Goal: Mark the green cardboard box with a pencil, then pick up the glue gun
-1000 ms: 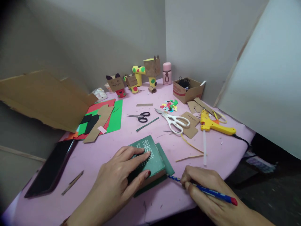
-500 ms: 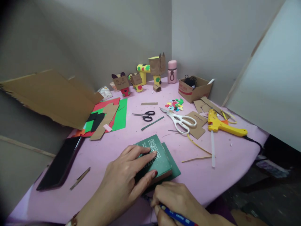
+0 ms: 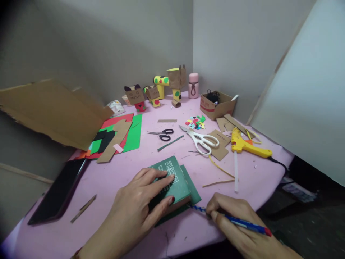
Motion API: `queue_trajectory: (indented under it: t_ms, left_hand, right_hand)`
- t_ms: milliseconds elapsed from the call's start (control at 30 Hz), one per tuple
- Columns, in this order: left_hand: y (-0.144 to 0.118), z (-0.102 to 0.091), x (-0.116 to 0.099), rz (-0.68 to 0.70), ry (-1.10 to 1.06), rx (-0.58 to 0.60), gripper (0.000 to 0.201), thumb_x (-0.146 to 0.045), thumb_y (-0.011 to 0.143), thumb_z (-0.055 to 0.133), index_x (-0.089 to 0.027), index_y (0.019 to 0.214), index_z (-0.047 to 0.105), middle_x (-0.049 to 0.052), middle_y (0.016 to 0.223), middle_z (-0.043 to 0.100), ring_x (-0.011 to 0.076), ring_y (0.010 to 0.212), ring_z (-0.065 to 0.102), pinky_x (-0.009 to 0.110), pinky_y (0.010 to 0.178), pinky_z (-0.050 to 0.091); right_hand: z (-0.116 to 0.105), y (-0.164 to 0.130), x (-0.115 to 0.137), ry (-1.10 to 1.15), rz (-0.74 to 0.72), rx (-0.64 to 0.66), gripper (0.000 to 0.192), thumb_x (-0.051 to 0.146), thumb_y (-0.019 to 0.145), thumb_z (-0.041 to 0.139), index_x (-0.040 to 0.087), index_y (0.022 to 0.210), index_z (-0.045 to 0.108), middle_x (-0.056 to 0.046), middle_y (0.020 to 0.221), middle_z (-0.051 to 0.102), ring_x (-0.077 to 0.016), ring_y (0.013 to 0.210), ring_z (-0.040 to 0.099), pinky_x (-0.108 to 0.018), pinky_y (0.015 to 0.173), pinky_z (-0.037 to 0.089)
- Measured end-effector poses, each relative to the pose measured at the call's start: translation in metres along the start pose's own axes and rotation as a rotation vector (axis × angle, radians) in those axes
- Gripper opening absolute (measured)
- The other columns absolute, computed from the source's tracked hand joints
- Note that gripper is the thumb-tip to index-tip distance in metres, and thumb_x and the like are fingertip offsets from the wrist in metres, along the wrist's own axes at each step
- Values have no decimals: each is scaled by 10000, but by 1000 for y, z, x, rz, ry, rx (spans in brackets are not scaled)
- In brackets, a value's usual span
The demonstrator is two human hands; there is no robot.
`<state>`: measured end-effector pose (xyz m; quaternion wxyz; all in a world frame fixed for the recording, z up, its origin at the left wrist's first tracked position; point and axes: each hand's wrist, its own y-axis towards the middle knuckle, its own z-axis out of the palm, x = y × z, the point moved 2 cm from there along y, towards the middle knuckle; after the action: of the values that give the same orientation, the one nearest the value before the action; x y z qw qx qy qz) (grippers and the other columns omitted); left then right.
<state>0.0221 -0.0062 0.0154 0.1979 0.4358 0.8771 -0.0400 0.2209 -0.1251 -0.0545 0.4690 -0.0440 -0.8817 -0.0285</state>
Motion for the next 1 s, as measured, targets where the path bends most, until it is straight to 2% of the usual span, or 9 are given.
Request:
queue_trajectory:
  t_ms: [200,367,433,467,500,600,767,867,1000]
  left_hand:
    - [2,-1,0,-4,9,25,298,-349,891,460,-292,1168,553,35,1141,587,263,1070,512,452,769,518]
    - [2,-1,0,9,10,16,284,-340,889,459,-288,1145,572,36,1120,590,255,1058,517,452,797,508]
    - [1,-1,0,14,23,16,299,-331,894,443,-290,1163,567,37,1136,589,254,1082,512,451,808,510]
    - [1,-1,0,16,34,16,313,-326,898,430,-285,1180,561,40,1146,589,253,1091,510,450,817,512]
    - [1,-1,0,18,50,16,326,-322,902,415,-277,1192,557,47,1151,590,254,1094,512,448,820,515]
    - [3,-1,1,23,109,12,353,-318,909,384,-254,1205,565,72,1159,596,263,1090,530,449,813,534]
    - [4,-1,5,87,180,-46,359,-335,897,403,-239,1181,600,93,1124,628,260,1064,575,409,774,574]
    - [3,0,7,117,195,-77,354,-343,897,413,-240,1178,602,89,1104,638,247,1042,594,388,754,586]
    - [3,0,8,123,202,-98,349,-343,893,424,-255,1186,594,79,1103,639,247,1042,594,393,764,582]
  right_hand:
    - [-13,-11,-2,-33,42,-92,282,387,919,381,238,756,557,-25,773,624,-183,741,596,-251,655,496]
    - [-14,-14,-3,10,81,-131,242,416,923,409,252,857,575,-10,870,613,-177,852,575,-246,744,455]
    - [-12,-5,2,53,60,-140,246,393,933,394,244,813,549,8,807,582,-159,784,555,-241,685,436]
    - [-11,2,7,91,-1,-171,244,377,934,390,237,802,540,11,787,576,-156,765,547,-243,662,425]
    - [-8,11,12,100,-21,-131,219,327,933,399,229,798,541,13,778,577,-151,761,542,-250,686,416]
    - [-2,39,23,127,-82,-148,181,204,892,421,208,748,532,26,707,564,-133,697,524,-249,654,392]
    - [5,65,22,153,-136,-138,157,138,858,416,193,756,522,25,696,562,-119,667,511,-236,625,388]
    - [5,62,19,149,-166,-115,148,113,833,430,195,746,517,32,694,547,-115,663,492,-232,630,386]
    - [1,43,23,119,-180,-72,155,91,818,422,195,746,510,39,688,531,-107,647,479,-226,626,375]
